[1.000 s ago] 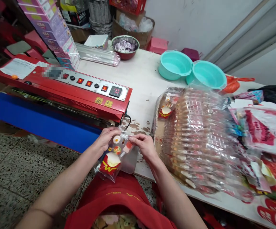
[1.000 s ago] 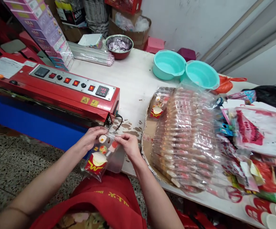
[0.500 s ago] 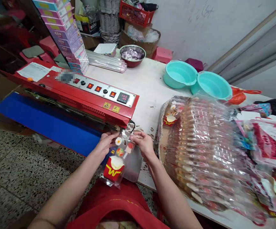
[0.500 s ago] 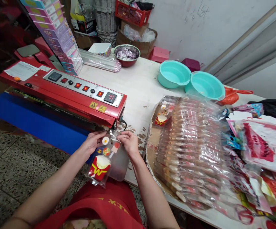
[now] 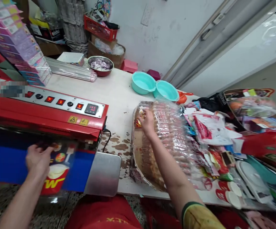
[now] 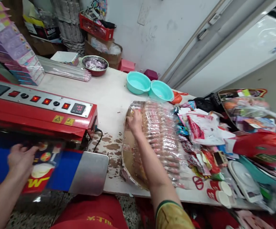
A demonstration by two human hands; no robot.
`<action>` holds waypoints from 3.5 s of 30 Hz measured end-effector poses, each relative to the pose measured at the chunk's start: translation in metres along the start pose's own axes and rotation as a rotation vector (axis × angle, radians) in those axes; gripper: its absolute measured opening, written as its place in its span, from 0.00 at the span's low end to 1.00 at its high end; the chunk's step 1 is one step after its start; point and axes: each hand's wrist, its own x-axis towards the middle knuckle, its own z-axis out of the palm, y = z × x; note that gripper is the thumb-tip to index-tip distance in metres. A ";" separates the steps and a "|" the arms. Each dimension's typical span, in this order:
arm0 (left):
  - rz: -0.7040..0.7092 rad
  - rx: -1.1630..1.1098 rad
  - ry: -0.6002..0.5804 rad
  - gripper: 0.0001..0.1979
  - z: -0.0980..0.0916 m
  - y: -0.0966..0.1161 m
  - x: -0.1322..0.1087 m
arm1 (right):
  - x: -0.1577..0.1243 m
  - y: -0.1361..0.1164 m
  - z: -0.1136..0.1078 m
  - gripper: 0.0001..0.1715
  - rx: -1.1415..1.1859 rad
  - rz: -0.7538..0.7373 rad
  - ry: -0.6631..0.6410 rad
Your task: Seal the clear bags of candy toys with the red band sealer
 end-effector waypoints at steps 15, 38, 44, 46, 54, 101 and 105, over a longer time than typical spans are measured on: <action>0.579 0.240 -0.433 0.15 0.012 -0.018 -0.134 | 0.079 0.034 -0.085 0.10 0.073 -0.241 -0.320; 0.025 0.143 -1.033 0.21 0.039 0.022 -0.144 | -0.175 -0.073 -0.015 0.17 0.847 0.498 -0.510; 0.241 0.589 -0.852 0.25 0.040 0.023 -0.143 | -0.179 -0.070 -0.013 0.18 0.743 0.342 -0.595; 0.277 0.714 -0.835 0.27 0.040 0.027 -0.146 | -0.182 -0.068 -0.013 0.17 0.730 0.312 -0.605; 0.421 0.610 -1.029 0.36 0.031 0.027 -0.144 | -0.197 -0.063 0.003 0.21 0.937 0.685 -0.574; -0.389 -0.119 -1.046 0.14 0.049 0.044 -0.118 | -0.175 -0.090 0.012 0.16 0.856 0.527 -0.622; -0.445 -0.246 -0.903 0.12 0.057 0.048 -0.120 | -0.162 -0.086 0.019 0.17 0.848 0.517 -0.608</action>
